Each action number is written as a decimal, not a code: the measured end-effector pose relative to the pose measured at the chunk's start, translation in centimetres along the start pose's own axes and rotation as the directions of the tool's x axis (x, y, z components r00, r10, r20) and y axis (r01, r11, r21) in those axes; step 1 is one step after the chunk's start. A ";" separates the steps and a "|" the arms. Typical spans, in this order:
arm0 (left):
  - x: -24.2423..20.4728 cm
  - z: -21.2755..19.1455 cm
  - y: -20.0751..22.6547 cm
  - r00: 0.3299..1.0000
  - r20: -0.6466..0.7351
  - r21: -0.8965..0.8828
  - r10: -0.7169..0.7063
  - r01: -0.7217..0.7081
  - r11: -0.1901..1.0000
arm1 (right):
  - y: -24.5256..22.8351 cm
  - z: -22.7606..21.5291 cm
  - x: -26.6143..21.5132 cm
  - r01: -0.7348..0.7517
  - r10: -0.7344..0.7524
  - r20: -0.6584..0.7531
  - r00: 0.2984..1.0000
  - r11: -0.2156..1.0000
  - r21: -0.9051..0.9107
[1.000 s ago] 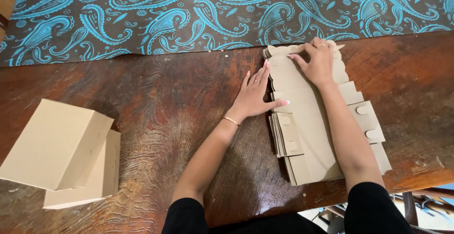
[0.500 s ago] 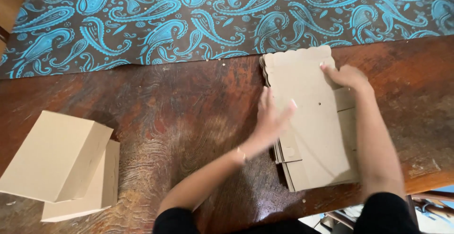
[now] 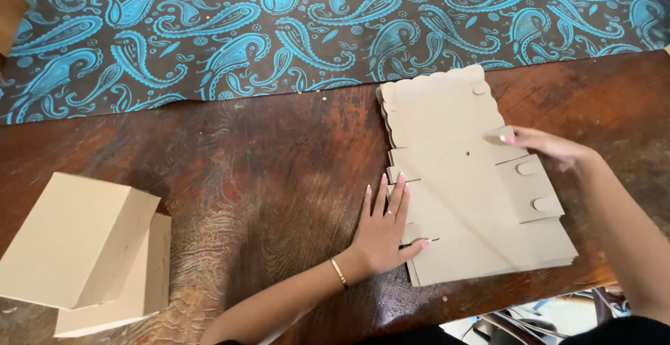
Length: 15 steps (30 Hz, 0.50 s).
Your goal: The person assembles a flat cardboard box by folding along pre-scored lines and interlocking tabs. They fold the side flaps, tuck the bottom tabs into slots, and close the top flaps to form a finished box, then place it with other completed boxes.
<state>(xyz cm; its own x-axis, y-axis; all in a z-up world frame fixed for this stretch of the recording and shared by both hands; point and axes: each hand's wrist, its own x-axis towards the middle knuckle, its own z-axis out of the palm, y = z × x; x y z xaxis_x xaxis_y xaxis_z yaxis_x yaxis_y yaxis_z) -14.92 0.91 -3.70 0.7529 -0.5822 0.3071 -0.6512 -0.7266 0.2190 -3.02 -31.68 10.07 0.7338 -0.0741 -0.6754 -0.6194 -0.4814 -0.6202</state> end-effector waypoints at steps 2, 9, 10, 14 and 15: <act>0.2 0.3 -0.1 1.000 0.010 0.004 0.011 -0.011 1.000 | 0.2 0.1 -0.7 -0.024 0.024 -0.010 1.000 0.999 0.037; 0.3 0.0 -0.1 0.999 0.034 -0.045 0.040 -0.039 0.998 | 4.1 -2.4 3.7 0.173 -0.215 -0.127 0.968 0.945 -0.276; 0.2 -0.5 -0.2 0.998 0.036 -0.045 0.042 -0.041 0.998 | 2.8 -2.1 1.6 0.172 -0.213 -0.127 0.969 0.946 -0.274; 0.7 -1.7 -0.5 0.992 0.112 -0.189 0.060 -0.038 0.981 | -2.7 -3.8 -4.7 0.147 -0.325 -0.227 0.918 0.811 -0.567; 0.8 -1.7 -0.6 0.993 0.106 -0.234 0.045 -0.019 0.972 | -3.8 -4.7 -5.8 0.076 -0.369 -0.264 0.891 0.695 -0.715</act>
<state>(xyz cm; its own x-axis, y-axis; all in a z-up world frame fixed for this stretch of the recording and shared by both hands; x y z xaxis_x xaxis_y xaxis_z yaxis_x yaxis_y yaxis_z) -14.10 1.50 -2.02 0.7285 -0.6497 0.2171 -0.6700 -0.6097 0.4236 -3.55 -33.51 18.23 0.9561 -0.1189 -0.2679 -0.1751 -0.9647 -0.1968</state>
